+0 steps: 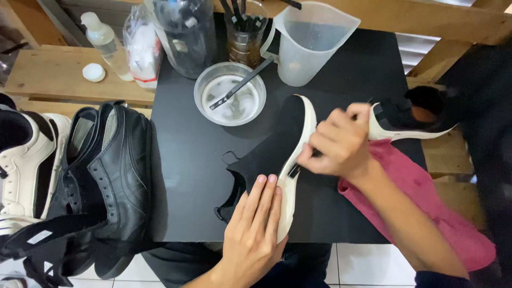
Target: The person cleans a black and white sneaker by scrubbing the white sole with a small brush dipped in a cleaning solution. They hold the shoe steady with one hand while scrubbing with the other, then wipe the sole with a pink cloth.
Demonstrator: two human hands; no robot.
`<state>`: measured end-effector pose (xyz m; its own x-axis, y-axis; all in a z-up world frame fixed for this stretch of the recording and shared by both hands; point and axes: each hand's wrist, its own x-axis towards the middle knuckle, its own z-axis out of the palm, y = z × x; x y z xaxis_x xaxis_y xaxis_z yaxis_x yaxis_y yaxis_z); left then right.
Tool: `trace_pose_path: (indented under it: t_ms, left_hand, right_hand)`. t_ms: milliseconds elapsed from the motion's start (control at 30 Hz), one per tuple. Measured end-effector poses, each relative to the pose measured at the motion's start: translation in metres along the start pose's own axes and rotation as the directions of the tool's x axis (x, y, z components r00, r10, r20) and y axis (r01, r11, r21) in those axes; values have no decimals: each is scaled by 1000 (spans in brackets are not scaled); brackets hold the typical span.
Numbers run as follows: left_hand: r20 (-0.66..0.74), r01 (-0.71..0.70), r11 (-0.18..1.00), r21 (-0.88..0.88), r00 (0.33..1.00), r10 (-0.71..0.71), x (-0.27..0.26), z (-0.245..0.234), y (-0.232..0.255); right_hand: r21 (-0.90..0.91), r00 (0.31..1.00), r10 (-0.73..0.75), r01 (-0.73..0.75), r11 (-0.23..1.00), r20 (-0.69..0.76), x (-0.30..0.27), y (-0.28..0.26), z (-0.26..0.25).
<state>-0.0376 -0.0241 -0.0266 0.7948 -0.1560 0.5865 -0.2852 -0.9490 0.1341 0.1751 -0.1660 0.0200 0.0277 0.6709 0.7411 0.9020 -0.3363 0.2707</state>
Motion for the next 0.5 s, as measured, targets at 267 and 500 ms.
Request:
trace_pose_path:
  t_ms: [267, 500]
  left_hand:
    - [-62, -23, 999, 23, 998, 25, 6, 2, 2]
    - [-49, -12, 999, 36, 999, 13, 3, 1, 4]
  right_hand:
    - [-126, 1000, 21, -20, 992, 6, -1, 22, -4]
    - [-38, 999, 39, -38, 999, 20, -2, 13, -1]
